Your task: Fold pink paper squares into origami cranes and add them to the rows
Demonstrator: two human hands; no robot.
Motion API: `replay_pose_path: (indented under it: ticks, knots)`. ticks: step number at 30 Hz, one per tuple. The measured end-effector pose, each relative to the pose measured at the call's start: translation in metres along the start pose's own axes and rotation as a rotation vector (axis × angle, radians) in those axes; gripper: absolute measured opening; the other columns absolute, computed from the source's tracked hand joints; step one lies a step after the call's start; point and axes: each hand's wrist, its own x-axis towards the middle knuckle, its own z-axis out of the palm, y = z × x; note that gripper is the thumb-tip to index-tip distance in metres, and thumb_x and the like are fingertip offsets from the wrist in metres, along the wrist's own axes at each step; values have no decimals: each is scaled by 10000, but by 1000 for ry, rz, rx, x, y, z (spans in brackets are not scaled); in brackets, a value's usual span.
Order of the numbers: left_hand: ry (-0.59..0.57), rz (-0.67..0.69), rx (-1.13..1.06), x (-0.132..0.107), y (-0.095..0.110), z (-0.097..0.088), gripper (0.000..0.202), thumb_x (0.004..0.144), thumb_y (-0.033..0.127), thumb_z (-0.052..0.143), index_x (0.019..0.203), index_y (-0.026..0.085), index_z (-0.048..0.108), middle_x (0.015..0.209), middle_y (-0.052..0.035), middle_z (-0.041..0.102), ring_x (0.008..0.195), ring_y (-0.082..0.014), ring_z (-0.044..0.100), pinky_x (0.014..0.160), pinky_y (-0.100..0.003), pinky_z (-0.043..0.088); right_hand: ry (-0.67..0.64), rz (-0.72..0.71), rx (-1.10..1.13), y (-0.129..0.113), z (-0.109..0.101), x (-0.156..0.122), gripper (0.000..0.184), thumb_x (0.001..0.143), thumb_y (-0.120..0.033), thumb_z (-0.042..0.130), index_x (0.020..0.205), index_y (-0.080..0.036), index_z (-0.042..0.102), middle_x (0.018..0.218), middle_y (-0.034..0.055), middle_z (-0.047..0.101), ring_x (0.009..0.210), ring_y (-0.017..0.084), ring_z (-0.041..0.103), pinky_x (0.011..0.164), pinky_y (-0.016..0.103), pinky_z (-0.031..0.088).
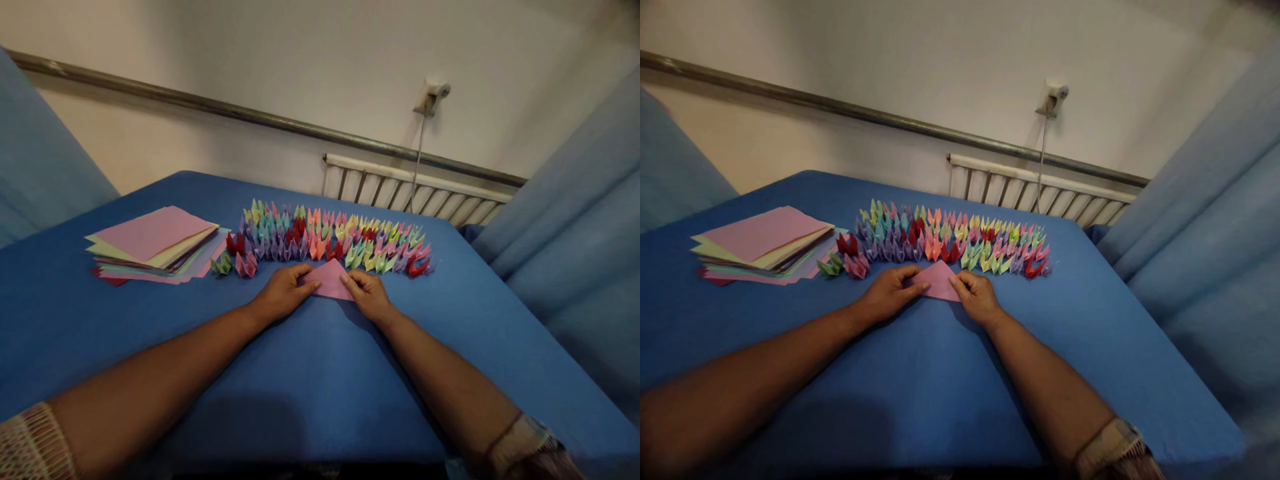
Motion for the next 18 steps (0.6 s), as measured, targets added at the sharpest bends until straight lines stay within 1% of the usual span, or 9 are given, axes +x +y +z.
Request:
replay_pose_path:
  ticks: [2,5,9,14,18]
  knots:
    - [0,1,3,0,1,-1,288,851,423,538,862,157,647,764,8,606,723,-162,541,649,-264,402,5,-12,5,1,0,0,425,924,-489,472,615,-197,469,604,-45,396,585,107,400,574,241,315]
    - [6,18,13,-1,2,-1,321,881,436,493,797,157,629,706,21,552,668,-143,496,613,-256,369,1,-17,6,3,0,0,419,924,-470,476,609,-196,457,601,-48,387,579,102,390,569,240,305]
    - [18,23,16,-1,3,-1,323,885,427,479,753,163,609,674,29,514,644,-134,462,602,-252,350,-25,18,16,5,0,0,403,897,-475,512,612,-194,466,606,-49,387,583,101,388,560,237,298]
    - [8,2,36,-1,3,-2,302,878,422,490,810,162,627,721,17,570,686,-148,510,629,-254,375,-70,98,42,10,2,0,377,848,-486,570,625,-189,506,593,-57,386,568,98,375,530,231,278]
    - [-31,-42,136,0,0,-7,279,864,415,527,880,165,649,809,-5,650,745,-174,576,662,-266,394,-76,169,29,16,4,1,345,852,-484,555,684,-183,569,602,-50,468,568,107,418,525,226,309]
